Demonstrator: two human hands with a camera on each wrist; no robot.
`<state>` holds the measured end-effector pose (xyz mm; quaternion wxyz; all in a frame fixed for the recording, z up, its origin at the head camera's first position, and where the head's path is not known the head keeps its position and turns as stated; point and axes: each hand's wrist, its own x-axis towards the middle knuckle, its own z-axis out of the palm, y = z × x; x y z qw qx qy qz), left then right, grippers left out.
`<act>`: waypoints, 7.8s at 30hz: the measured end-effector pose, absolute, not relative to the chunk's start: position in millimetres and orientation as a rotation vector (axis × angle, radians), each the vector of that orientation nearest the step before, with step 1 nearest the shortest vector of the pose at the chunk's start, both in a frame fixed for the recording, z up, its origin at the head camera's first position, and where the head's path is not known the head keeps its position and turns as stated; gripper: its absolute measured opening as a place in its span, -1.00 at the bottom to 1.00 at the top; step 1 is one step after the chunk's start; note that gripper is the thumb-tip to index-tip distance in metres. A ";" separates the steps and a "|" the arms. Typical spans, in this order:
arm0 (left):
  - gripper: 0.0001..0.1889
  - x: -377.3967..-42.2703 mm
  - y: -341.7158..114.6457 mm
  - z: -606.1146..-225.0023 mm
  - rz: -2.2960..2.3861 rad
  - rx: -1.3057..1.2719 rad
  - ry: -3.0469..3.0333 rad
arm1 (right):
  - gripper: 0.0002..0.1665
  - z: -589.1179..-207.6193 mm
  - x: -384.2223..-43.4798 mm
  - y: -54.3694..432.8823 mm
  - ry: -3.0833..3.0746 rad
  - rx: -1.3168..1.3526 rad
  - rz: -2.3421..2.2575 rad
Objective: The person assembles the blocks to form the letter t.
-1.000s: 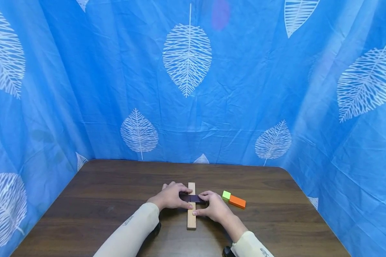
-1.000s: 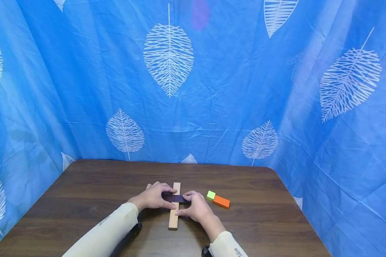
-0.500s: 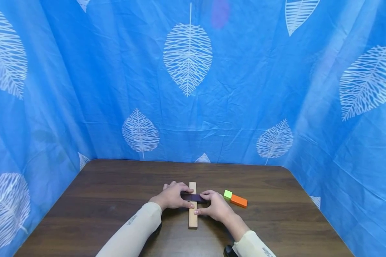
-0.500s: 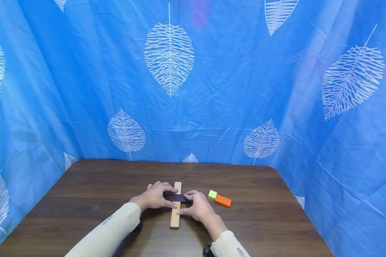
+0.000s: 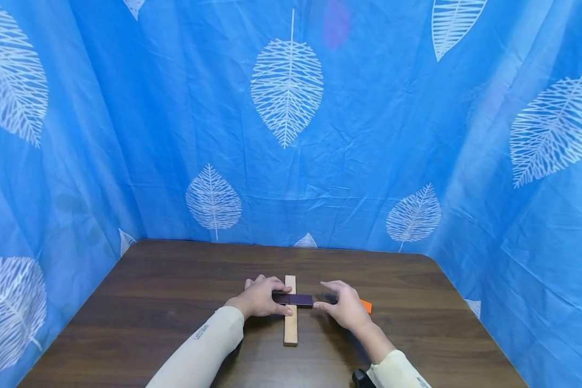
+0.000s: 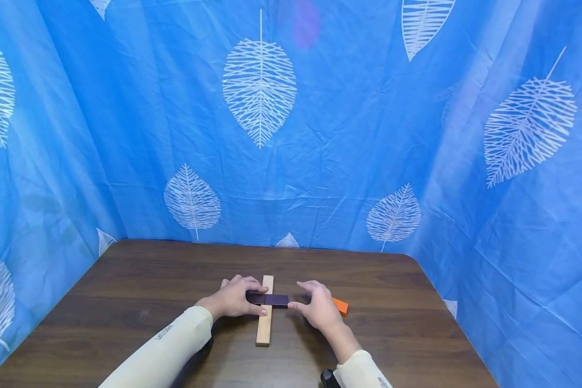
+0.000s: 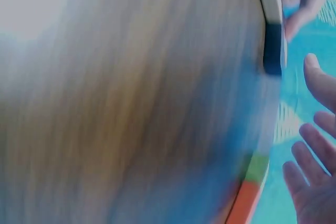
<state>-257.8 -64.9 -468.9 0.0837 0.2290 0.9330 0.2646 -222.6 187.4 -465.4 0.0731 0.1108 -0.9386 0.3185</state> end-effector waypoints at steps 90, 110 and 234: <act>-0.33 -259.5 -67.0 -472.4 0.798 0.721 2.792 | -0.39 -470.4 -136.8 125.5 -2.951 0.408 0.923; -0.33 -255.7 -69.6 -472.0 0.812 0.682 2.794 | -0.26 -462.4 -142.2 147.5 -2.934 0.334 0.920; -0.31 -254.9 -66.5 -473.4 0.806 0.655 2.789 | -0.73 -451.4 -144.0 201.0 -3.107 0.738 1.311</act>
